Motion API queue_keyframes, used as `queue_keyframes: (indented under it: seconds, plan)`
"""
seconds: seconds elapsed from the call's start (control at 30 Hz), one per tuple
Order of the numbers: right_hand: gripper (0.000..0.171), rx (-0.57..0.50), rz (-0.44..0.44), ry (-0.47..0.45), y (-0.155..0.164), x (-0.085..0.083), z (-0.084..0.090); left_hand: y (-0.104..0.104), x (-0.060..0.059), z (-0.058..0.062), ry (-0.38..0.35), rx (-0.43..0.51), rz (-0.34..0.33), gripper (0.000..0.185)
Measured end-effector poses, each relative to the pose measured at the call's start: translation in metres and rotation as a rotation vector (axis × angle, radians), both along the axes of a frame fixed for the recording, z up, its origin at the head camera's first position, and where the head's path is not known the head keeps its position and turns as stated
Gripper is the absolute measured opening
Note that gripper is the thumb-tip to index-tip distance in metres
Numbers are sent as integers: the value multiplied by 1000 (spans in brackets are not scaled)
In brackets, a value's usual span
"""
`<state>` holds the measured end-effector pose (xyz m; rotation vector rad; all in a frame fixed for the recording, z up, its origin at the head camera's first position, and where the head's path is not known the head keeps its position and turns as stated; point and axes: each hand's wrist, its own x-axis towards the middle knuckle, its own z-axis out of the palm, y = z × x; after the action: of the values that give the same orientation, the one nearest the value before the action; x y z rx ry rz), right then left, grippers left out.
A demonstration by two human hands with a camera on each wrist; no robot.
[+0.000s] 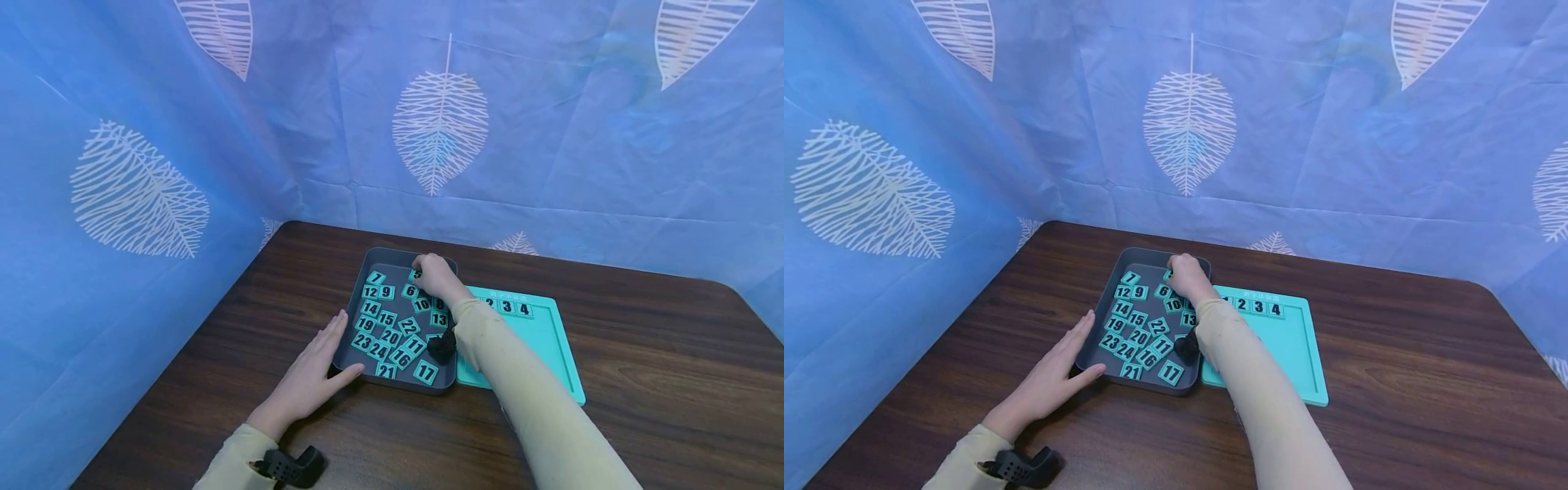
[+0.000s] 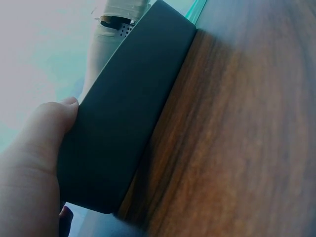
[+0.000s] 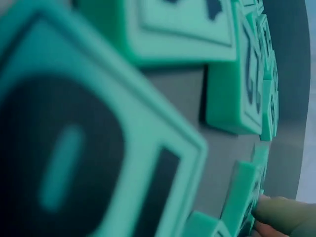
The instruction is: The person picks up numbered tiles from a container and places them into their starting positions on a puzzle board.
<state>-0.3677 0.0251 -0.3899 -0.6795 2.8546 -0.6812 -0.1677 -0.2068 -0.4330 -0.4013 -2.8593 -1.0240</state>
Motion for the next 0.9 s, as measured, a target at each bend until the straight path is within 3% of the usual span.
queue_keyframes:
  seconds: [0.6,0.9]
  plan:
    - [35,33,19,-24,1,7,7,0,0,1,-6,-9,0,88]
    - [37,-37,20,4,5,11,32,-1,0,0,-1,-10,-3,88]
